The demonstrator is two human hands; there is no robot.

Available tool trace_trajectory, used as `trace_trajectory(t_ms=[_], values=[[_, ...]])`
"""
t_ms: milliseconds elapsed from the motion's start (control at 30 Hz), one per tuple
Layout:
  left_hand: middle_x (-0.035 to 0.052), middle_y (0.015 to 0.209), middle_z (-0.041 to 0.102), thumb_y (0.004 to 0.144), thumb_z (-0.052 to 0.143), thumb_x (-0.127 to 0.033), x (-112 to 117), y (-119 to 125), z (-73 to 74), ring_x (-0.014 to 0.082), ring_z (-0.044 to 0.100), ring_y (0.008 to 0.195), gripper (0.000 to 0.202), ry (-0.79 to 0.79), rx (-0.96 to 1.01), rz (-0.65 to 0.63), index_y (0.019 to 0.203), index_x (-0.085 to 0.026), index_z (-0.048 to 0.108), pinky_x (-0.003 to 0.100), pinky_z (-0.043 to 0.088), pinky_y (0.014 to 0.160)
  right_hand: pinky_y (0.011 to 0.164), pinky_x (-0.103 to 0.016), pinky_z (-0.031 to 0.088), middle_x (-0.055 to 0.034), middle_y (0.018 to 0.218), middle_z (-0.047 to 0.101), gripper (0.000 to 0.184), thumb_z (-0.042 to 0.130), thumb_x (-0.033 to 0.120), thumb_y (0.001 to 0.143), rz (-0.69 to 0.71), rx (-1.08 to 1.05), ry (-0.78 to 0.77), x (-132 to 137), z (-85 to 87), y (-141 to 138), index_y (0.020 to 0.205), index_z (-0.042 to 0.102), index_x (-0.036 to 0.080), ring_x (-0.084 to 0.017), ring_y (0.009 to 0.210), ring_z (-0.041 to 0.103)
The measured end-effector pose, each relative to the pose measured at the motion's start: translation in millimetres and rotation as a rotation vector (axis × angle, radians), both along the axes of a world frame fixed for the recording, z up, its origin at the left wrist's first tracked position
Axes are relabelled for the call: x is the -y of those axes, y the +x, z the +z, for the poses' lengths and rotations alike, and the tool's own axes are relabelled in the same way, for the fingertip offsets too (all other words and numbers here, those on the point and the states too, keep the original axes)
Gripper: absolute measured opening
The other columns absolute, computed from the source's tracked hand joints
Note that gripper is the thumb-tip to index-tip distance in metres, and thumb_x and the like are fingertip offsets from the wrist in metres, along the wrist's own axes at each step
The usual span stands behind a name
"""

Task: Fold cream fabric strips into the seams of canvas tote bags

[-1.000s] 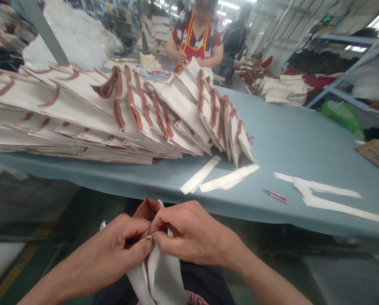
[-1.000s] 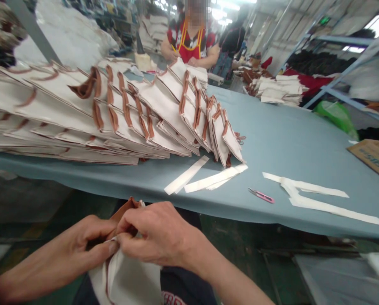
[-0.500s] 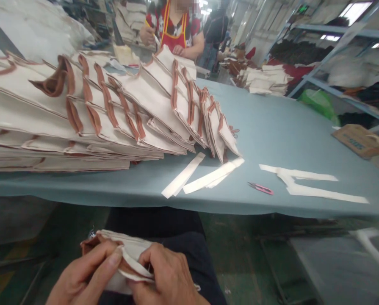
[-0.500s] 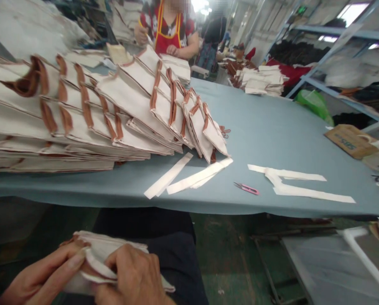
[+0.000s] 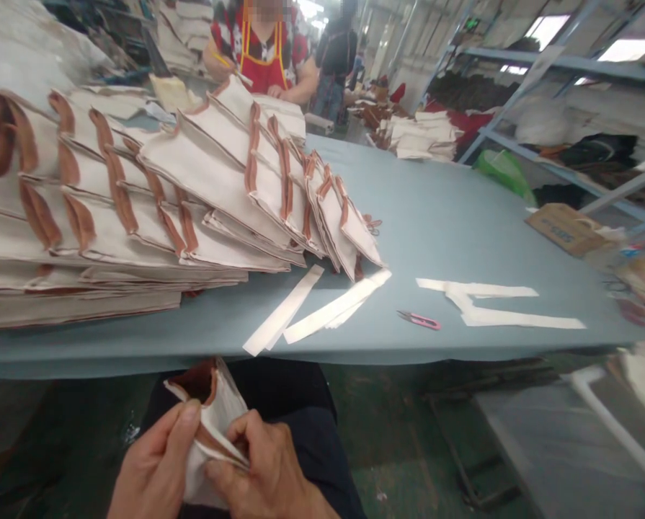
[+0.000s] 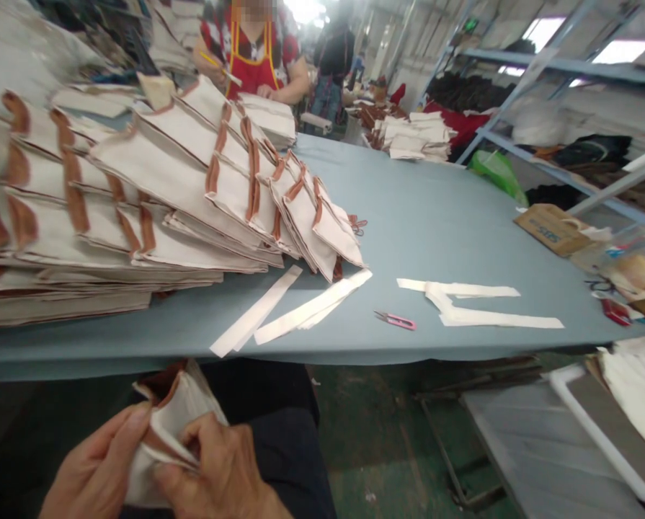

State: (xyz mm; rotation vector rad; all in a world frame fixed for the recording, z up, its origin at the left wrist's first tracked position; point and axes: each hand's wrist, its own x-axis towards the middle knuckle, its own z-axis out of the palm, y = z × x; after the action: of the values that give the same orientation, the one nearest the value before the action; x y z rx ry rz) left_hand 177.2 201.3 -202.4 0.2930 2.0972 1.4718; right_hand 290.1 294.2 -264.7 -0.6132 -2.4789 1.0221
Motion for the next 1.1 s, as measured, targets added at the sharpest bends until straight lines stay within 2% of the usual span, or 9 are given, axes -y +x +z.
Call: trace_trajectory(t_ms=[100, 200, 300, 367, 567, 733, 800, 933, 1100], values=[[-0.0023, 0.065, 0.061, 0.105, 0.061, -0.060, 1.9, -2.6, 6.7, 0.0172, 0.055, 0.059, 0.047, -0.057, -0.152, 0.017, 0.076, -0.023, 0.064, 0.023, 0.046, 0.052, 0.059, -0.027, 0.051, 0.0015, 0.075, 0.073, 0.021, 0.070, 0.043, 0.095, -0.030, -0.130, 0.002, -44.1, 33.3, -0.4, 0.099, 0.067, 0.023, -0.017, 0.057, 0.069], [-0.0039, 0.064, 0.054, 0.103, 0.059, -0.052, -4.8, -5.8, 13.9, 0.0164, 0.051, 0.061, 0.045, -0.079, -0.263, -0.052, 0.069, -0.024, 0.058, 0.023, 0.043, 0.056, 0.067, -0.030, 0.053, -0.0030, 0.085, 0.076, 0.010, 0.071, 0.031, 0.101, -0.167, -0.125, 0.255, -79.7, 66.8, -13.2, 0.103, 0.071, 0.021, -0.020, 0.073, 0.073], [-0.0056, 0.064, 0.045, 0.103, 0.057, -0.049, -14.6, -6.1, 16.4, 0.0148, 0.044, 0.060, 0.045, -0.050, -0.259, -0.104, 0.065, -0.024, 0.050, 0.023, 0.040, 0.057, 0.073, -0.036, 0.057, -0.0087, 0.101, 0.079, 0.032, 0.088, 0.038, 0.095, -0.108, 0.055, 0.492, -98.2, 84.2, -35.0, 0.116, 0.072, 0.019, -0.028, 0.090, 0.074], [-0.0063, 0.065, 0.042, 0.103, 0.056, -0.047, -17.9, -5.3, 15.6, 0.0141, 0.042, 0.060, 0.045, -0.028, -0.240, -0.114, 0.065, -0.024, 0.049, 0.023, 0.038, 0.056, 0.077, -0.039, 0.059, -0.0114, 0.106, 0.079, 0.040, 0.094, 0.042, 0.091, -0.045, 0.240, 0.537, -103.3, 85.6, -48.9, 0.116, 0.073, 0.019, -0.031, 0.095, 0.073], [-0.0063, 0.060, 0.050, 0.104, 0.054, -0.045, -8.7, -10.0, 5.9, 0.0129, 0.051, 0.057, 0.046, -0.033, -0.279, -0.124, 0.064, -0.023, 0.053, 0.022, 0.040, 0.057, 0.076, -0.033, 0.053, -0.0096, 0.101, 0.081, 0.009, 0.080, 0.027, 0.104, 0.061, 0.450, 0.467, -115.5, 85.6, -62.8, 0.098, 0.077, 0.020, -0.027, 0.096, 0.076], [-0.0039, 0.070, 0.076, 0.105, 0.058, -0.047, -4.5, -26.4, -4.9, 0.0169, 0.072, 0.060, 0.030, -0.134, -0.447, -0.204, 0.088, -0.025, 0.070, 0.022, 0.052, 0.060, 0.070, -0.029, 0.042, -0.0042, 0.095, 0.085, 0.024, 0.062, 0.022, 0.112, 0.049, 0.479, 0.301, -133.3, 104.0, -60.1, 0.098, 0.081, 0.024, -0.021, 0.087, 0.078], [0.0005, 0.085, 0.085, 0.107, 0.056, -0.046, -12.0, -32.3, -4.9, 0.0211, 0.081, 0.071, 0.027, -0.174, -0.510, -0.269, 0.110, -0.024, 0.071, 0.025, 0.058, 0.066, 0.067, -0.029, 0.039, -0.0027, 0.086, 0.085, 0.027, 0.060, 0.022, 0.111, 0.022, 0.484, 0.224, -138.9, 109.0, -60.7, 0.095, 0.082, 0.024, -0.020, 0.080, 0.077], [0.0064, 0.098, 0.089, 0.110, 0.046, -0.035, -43.2, -35.8, 1.5, 0.0277, 0.087, 0.093, 0.043, -0.196, -0.574, -0.477, 0.145, -0.020, 0.066, 0.032, 0.064, 0.082, 0.065, -0.027, 0.037, -0.0003, 0.076, 0.081, 0.032, 0.058, 0.022, 0.109, -0.006, 0.458, 0.092, -142.2, 111.7, -62.6, 0.087, 0.081, 0.023, -0.018, 0.072, 0.072], [0.0167, 0.099, 0.089, 0.107, 0.047, -0.021, -82.2, -33.1, 4.4, 0.0390, 0.087, 0.093, 0.052, -0.372, -0.675, -0.696, 0.156, -0.016, 0.064, 0.045, 0.065, 0.082, 0.066, -0.029, 0.033, 0.0004, 0.072, 0.073, 0.027, 0.059, 0.024, 0.105, -0.079, 0.345, 0.017, -153.3, 118.1, -59.5, 0.084, 0.075, 0.024, -0.019, 0.069, 0.064]])
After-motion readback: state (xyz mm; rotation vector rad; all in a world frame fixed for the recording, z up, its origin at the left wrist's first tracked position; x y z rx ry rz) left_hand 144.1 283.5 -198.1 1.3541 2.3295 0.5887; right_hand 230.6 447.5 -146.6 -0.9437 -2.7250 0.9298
